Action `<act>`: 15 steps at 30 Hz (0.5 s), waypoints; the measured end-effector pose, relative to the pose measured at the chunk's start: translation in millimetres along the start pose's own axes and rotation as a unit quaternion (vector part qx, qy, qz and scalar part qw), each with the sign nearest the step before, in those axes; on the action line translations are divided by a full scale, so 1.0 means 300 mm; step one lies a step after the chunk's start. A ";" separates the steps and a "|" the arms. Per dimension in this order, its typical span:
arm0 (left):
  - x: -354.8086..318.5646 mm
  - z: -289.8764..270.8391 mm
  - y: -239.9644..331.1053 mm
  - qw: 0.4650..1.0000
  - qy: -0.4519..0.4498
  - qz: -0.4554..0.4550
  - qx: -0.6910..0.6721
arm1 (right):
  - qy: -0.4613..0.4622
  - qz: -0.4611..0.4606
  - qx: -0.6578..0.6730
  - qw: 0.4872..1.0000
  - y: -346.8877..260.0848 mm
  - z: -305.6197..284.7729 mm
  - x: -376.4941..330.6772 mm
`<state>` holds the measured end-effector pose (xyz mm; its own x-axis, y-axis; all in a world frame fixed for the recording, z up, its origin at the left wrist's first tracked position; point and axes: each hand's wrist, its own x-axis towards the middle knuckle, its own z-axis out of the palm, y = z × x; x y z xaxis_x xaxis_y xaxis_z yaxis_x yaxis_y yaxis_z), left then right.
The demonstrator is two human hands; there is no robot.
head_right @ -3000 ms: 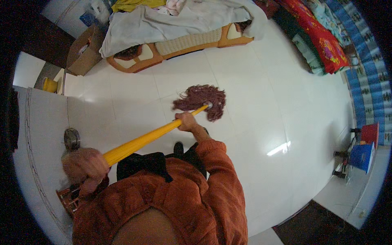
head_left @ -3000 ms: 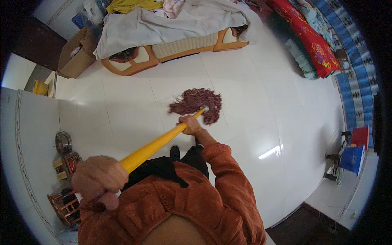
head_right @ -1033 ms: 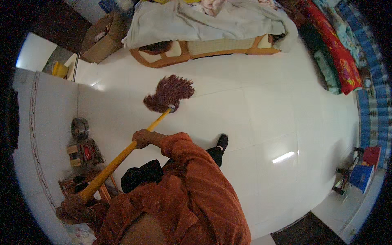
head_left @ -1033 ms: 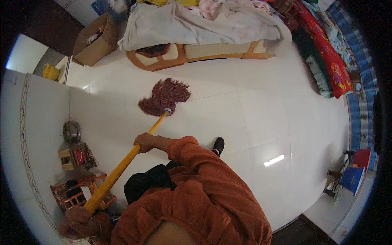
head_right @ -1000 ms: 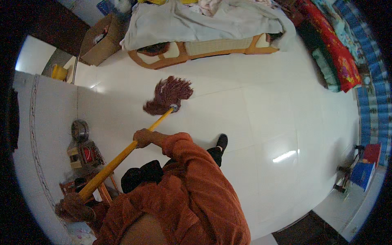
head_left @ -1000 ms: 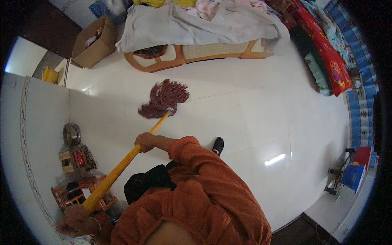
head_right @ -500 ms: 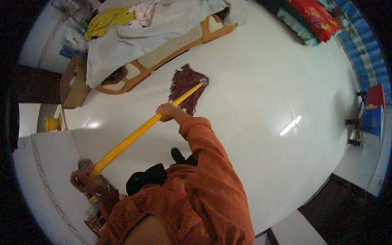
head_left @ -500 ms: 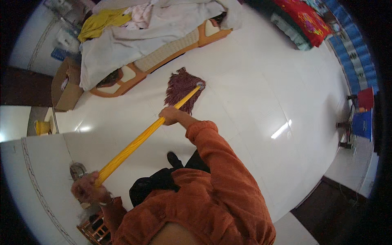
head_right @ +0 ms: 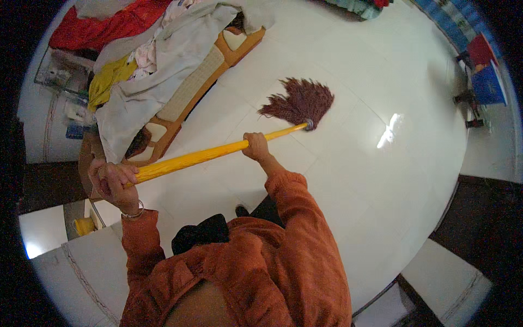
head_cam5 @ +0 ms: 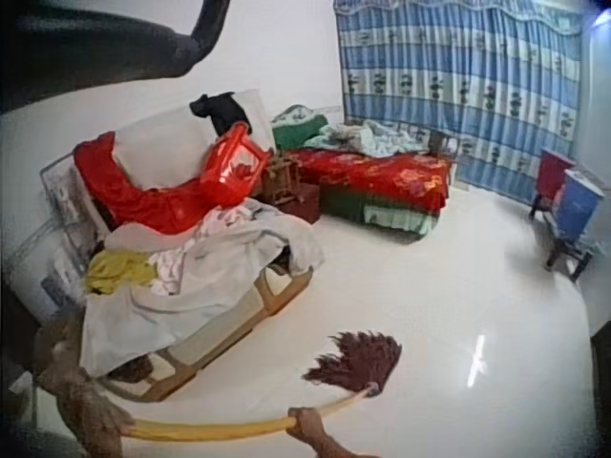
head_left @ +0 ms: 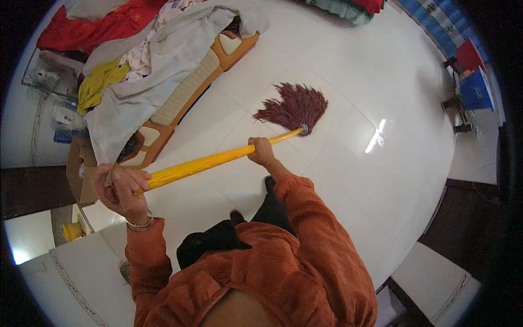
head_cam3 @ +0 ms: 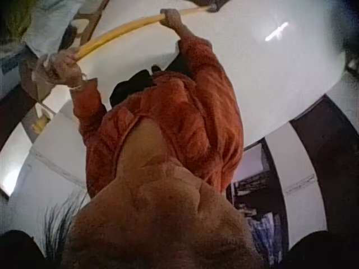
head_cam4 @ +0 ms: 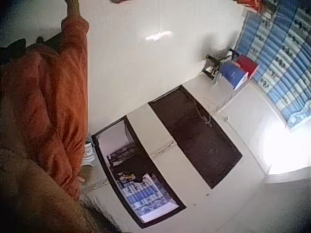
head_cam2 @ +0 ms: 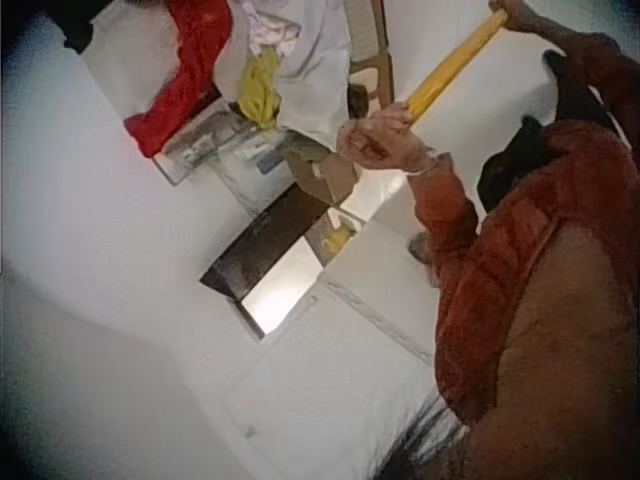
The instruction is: The person mops a tiled floor in a cluttered room using a yellow-handled mop, then moves to a staircase area. They dip the mop into a bucket of water, wring it out by hand, and continue mopping the stairs and landing.
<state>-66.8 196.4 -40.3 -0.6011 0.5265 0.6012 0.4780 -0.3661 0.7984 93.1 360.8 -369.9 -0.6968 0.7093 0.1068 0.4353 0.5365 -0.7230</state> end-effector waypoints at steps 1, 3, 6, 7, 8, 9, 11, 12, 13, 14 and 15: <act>0.002 -0.026 0.011 1.000 -0.005 -0.027 -0.013 | -0.019 0.018 0.024 0.999 -0.026 0.012 -0.032; -0.003 -0.094 0.022 0.996 -0.015 -0.081 -0.044 | 0.003 0.027 0.017 0.999 -0.076 0.047 -0.113; -0.050 -0.210 0.066 0.994 -0.053 -0.076 -0.061 | 0.048 0.008 0.021 0.999 -0.164 0.107 -0.250; -0.063 -0.277 0.084 0.993 -0.064 -0.078 -0.059 | 0.040 0.027 0.047 0.998 -0.223 0.146 -0.280; -0.084 -0.344 0.105 0.993 -0.074 -0.072 -0.055 | 0.032 0.033 0.058 0.997 -0.288 0.183 -0.306; -0.119 -0.410 0.124 0.994 -0.078 -0.058 -0.058 | 0.019 0.041 0.060 0.997 -0.336 0.203 -0.349; -0.161 -0.548 0.167 0.993 -0.094 -0.028 -0.059 | 0.059 -0.006 0.045 0.997 -0.409 0.336 -0.406; -0.188 -0.619 0.205 0.995 -0.083 -0.034 -0.055 | 0.092 -0.023 0.052 0.994 -0.474 0.392 -0.430; -0.211 -0.676 0.248 0.995 -0.075 -0.039 -0.049 | 0.034 -0.005 0.082 0.996 -0.533 0.426 -0.437; -0.248 -0.730 0.280 0.999 -0.030 -0.033 -0.015 | 0.043 -0.030 0.103 0.993 -0.585 0.460 -0.441; -0.286 -0.813 0.306 0.999 -0.041 -0.018 -0.022 | 0.050 -0.054 0.126 0.989 -0.641 0.506 -0.459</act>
<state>-127.6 -69.5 -10.8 -0.5627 0.5999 0.5688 0.4278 -0.3775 0.8213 18.9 90.5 -349.1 -0.6666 0.7023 0.2498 0.1969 0.4891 -0.8497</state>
